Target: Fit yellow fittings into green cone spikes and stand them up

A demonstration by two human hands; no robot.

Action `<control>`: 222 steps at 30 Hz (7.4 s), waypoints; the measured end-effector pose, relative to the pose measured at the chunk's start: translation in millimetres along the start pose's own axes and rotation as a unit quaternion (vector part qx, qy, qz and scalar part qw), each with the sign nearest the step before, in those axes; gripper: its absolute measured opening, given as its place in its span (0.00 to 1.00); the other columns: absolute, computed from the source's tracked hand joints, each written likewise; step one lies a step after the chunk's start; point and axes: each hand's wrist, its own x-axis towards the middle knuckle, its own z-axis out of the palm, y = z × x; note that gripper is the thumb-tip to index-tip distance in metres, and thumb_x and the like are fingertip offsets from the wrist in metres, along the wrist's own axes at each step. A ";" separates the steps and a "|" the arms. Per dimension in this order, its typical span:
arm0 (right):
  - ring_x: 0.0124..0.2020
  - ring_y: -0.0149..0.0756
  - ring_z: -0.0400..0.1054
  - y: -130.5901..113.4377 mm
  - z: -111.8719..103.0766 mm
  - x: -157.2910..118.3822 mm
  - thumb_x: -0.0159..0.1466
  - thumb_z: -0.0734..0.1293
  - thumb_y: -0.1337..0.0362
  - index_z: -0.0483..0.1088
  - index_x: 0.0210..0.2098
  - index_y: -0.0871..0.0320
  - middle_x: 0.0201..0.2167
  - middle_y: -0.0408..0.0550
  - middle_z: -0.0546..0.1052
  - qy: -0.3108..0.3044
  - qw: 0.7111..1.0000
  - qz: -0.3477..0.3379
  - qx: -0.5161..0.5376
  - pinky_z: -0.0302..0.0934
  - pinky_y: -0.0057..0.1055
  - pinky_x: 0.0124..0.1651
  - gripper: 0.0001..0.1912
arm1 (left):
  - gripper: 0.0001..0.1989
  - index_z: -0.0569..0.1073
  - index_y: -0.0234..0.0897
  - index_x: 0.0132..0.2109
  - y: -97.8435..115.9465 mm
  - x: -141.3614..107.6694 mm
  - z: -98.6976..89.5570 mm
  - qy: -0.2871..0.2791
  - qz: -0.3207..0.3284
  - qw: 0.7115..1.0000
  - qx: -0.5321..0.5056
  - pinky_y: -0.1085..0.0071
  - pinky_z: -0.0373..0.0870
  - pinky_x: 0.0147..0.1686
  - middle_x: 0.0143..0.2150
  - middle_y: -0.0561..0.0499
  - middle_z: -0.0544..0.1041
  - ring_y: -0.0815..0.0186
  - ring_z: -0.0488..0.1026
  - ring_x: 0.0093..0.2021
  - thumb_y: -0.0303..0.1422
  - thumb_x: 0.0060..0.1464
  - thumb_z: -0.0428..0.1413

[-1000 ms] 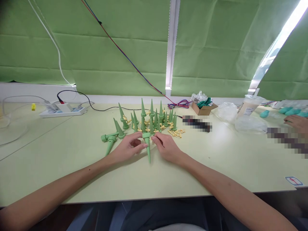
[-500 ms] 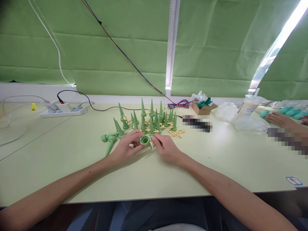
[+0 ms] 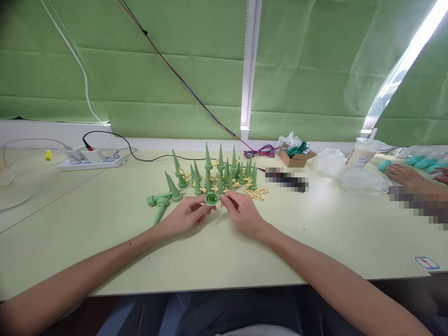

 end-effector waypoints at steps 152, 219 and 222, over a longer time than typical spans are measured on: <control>0.22 0.30 0.52 6.8 0.0 0.9 0.71 0.55 0.59 0.55 0.24 0.56 0.19 0.39 0.59 -0.062 0.998 0.003 -0.030 0.47 0.29 0.29 0.19 | 0.15 0.72 0.36 0.37 4.2 -3.3 0.9 -0.016 0.010 1.000 -0.011 0.74 0.61 0.22 0.21 0.56 0.69 0.70 0.66 0.20 0.45 0.59 0.54; 0.15 0.27 0.51 10.4 9.2 -1.0 0.70 0.57 0.49 0.61 0.26 0.56 0.12 0.35 0.57 -0.048 0.991 0.096 0.082 0.47 0.27 0.22 0.22 | 0.19 0.66 0.36 0.29 3.3 1.1 -0.5 0.001 -0.002 1.000 0.026 0.74 0.59 0.23 0.19 0.57 0.65 0.72 0.63 0.19 0.47 0.61 0.52; 0.12 0.26 0.51 7.7 9.3 -1.2 0.70 0.57 0.47 0.61 0.26 0.56 0.11 0.34 0.56 -0.063 0.979 0.128 0.143 0.44 0.26 0.18 0.22 | 0.19 0.64 0.36 0.28 3.9 1.6 0.4 0.029 0.023 0.997 0.065 0.75 0.59 0.23 0.22 0.57 0.64 0.72 0.62 0.21 0.46 0.61 0.52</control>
